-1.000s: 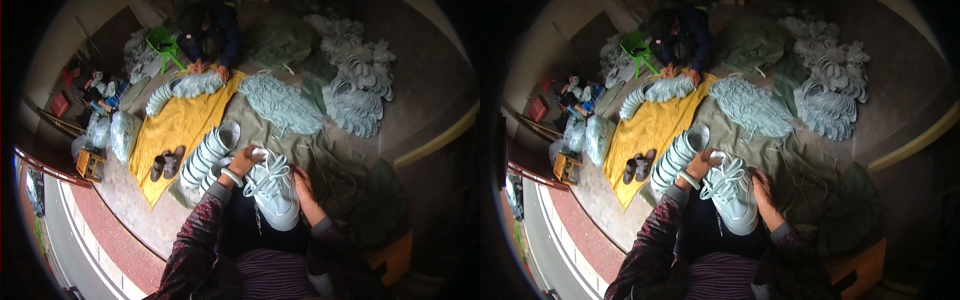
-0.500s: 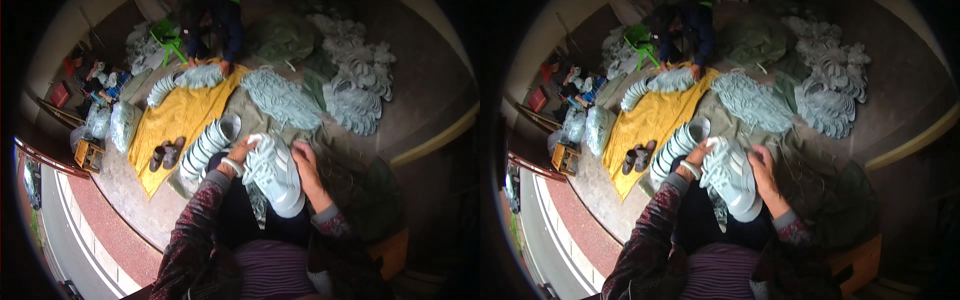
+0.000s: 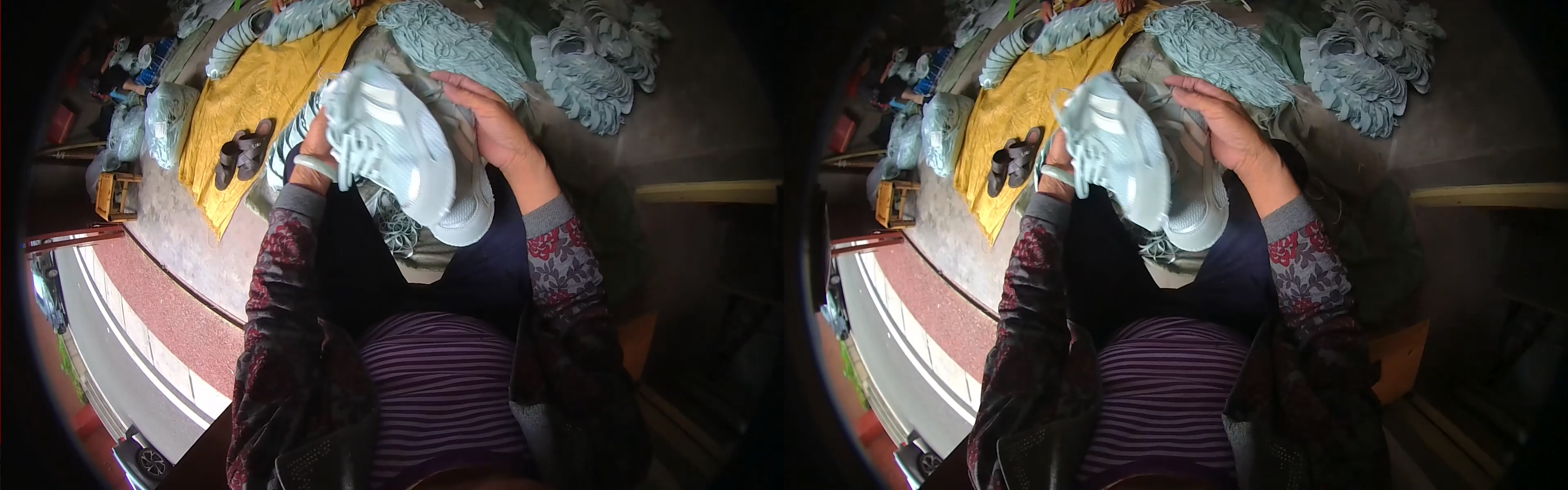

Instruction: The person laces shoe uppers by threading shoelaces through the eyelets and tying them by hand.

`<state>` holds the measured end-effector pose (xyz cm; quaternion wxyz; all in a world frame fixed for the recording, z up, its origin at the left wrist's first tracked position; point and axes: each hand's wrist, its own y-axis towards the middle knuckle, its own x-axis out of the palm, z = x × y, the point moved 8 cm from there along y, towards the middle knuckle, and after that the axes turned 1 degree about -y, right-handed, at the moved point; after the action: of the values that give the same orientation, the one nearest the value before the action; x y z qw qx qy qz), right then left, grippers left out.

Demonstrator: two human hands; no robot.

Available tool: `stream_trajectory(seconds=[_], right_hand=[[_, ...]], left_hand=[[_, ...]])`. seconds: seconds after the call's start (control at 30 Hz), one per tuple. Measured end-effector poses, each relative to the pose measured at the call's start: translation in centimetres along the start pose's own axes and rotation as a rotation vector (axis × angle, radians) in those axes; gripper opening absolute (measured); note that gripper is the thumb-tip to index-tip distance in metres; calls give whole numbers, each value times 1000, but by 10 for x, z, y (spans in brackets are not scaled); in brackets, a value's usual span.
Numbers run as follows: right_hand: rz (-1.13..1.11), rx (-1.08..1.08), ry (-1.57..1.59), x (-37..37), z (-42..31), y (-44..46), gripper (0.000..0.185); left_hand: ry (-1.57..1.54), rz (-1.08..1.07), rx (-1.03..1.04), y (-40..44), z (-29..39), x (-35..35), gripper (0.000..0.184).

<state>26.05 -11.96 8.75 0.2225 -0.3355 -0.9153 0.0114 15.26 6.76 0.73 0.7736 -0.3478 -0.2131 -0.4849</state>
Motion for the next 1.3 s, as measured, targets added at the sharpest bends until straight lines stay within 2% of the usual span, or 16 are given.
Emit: stream_trajectory(seconds=[0.07,0.13,0.17,0.2,0.3,0.43,0.87,0.93,1.13,1.17,1.27,1.3], right_hand=[[-13,-37,41,-11,0,4,38],[-5,-82,50,-27,4,7,39],[-10,-66,189,-34,8,7,41],[-15,-54,330,-42,12,9,42],[19,-139,396,-54,6,14,45],[15,-196,447,-58,-6,14,45],[31,-258,532,-74,-10,21,37],[37,-245,571,-76,-7,23,35],[112,-259,580,-82,0,28,33],[108,-258,579,-81,-1,29,33],[108,-238,577,-79,1,29,31],[113,-240,570,-79,1,29,31]], left_hand=[[-97,-110,93,3,14,-9,72],[-246,-604,95,-3,25,13,65],[-304,-844,66,-13,29,23,62],[-436,-835,27,-16,28,17,67],[-545,-639,6,-28,27,28,82],[-146,-240,93,-23,31,7,67],[-114,-78,29,14,18,-74,57],[-146,-116,4,14,13,-72,56],[-363,-525,-101,-3,12,-34,54],[-362,-525,-97,-6,12,-30,54],[-25,-165,65,-2,15,-41,37],[-26,-164,68,-3,15,-36,37]])
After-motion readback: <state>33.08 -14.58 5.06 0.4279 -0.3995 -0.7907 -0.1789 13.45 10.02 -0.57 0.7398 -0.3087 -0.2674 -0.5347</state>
